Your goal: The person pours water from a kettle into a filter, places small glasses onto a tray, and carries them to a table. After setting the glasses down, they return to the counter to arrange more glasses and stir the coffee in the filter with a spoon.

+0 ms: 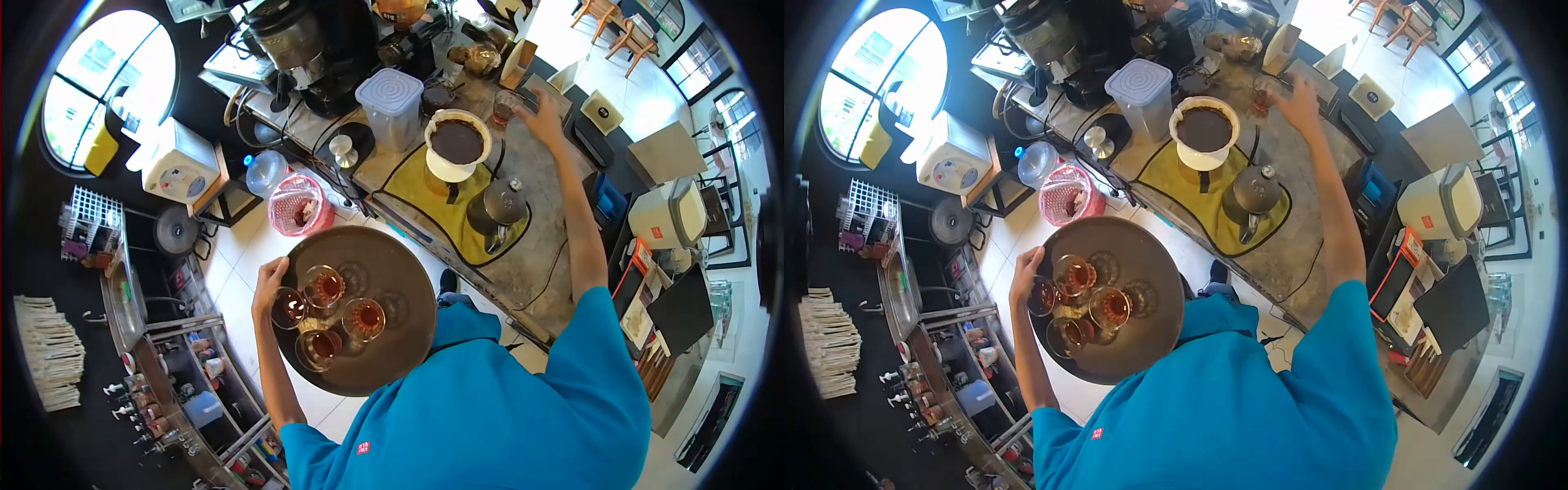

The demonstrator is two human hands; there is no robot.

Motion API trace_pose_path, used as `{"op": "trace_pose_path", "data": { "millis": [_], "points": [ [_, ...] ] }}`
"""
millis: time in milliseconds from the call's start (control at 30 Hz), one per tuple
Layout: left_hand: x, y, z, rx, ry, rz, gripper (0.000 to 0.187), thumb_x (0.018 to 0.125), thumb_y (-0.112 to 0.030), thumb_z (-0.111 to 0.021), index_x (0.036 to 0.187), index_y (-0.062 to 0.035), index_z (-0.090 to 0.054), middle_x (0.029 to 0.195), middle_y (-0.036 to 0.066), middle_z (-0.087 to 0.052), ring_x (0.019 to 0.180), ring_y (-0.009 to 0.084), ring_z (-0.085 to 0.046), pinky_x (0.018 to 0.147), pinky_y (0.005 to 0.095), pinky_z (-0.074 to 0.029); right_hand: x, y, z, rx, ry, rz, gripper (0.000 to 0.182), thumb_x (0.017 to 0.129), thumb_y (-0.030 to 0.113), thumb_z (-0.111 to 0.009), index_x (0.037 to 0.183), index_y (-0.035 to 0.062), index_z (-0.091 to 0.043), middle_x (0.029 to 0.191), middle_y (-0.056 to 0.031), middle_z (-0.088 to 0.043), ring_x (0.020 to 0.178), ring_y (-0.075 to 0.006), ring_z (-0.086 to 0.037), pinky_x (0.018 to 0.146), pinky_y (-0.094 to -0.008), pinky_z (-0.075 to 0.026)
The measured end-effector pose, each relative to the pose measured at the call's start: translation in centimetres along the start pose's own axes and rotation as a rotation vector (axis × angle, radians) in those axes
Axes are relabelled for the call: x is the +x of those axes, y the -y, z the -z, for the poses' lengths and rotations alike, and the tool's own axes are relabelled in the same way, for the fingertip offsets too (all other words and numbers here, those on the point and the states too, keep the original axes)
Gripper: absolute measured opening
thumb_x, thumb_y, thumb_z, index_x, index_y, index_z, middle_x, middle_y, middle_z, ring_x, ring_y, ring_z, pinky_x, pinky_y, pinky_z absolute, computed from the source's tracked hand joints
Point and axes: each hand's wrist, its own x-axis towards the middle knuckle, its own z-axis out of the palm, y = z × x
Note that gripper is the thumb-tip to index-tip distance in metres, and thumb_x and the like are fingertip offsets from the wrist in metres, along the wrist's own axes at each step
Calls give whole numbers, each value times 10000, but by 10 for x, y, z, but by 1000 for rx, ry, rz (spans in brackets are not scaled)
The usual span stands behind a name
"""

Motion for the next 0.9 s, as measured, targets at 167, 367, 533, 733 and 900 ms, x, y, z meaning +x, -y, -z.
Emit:
{"op": "trace_pose_path", "data": {
  "millis": [167, 367, 533, 733, 900],
  "points": [
    [-10, -25, -16, -84, -62, 66, 325, 986, -265, -554, 899, 30, -656, 782, -66, -576, 695, 39, -478, 597, 224, -398, 28, -48, -70, -147, 194, -265, 1084, 648, 598, -783, 1473, 111, -275, 1468, -213, -309, 1323, -424, -372, 1019, -616, -324],
    [-14, -18, -17, -104, -85, 90, 300, 969, -257, -590, 917, 29, -663, 762, -66, -556, 673, 31, -455, 568, 227, -375, 44, -42, -84, -47, 196, -222, 977, 646, 536, -792, 1409, 67, -403, 1361, -251, -453, 1240, -389, -479, 996, -479, -425],
    [-7, -19, -18, -36, -107, 48, 340, 966, -274, -589, 958, 58, -660, 794, -40, -582, 715, 52, -482, 611, 237, -398, 44, -31, -68, -142, 249, -135, 879, 624, 398, -804, 1357, 50, -464, 1262, -255, -545, 1186, -389, -526, 978, -450, -446],
    [12, -11, -12, -43, -34, 63, 335, 963, -277, -591, 954, 49, -671, 832, -42, -607, 768, 66, -511, 674, 251, -435, 30, -24, -20, -72, 218, 13, 792, 619, 343, -816, 1305, 73, -524, 1133, -259, -631, 1073, -377, -616, 923, -446, -487],
    [34, -2, -15, -107, -10, 78, 383, 956, -304, -601, 1066, 54, -679, 936, 4, -659, 855, 93, -543, 777, 279, -463, -14, 49, 65, -81, 200, 52, 748, 669, 320, -787, 1326, 88, -517, 1096, -186, -644, 946, -290, -661, 816, -387, -521]
  ]
}}
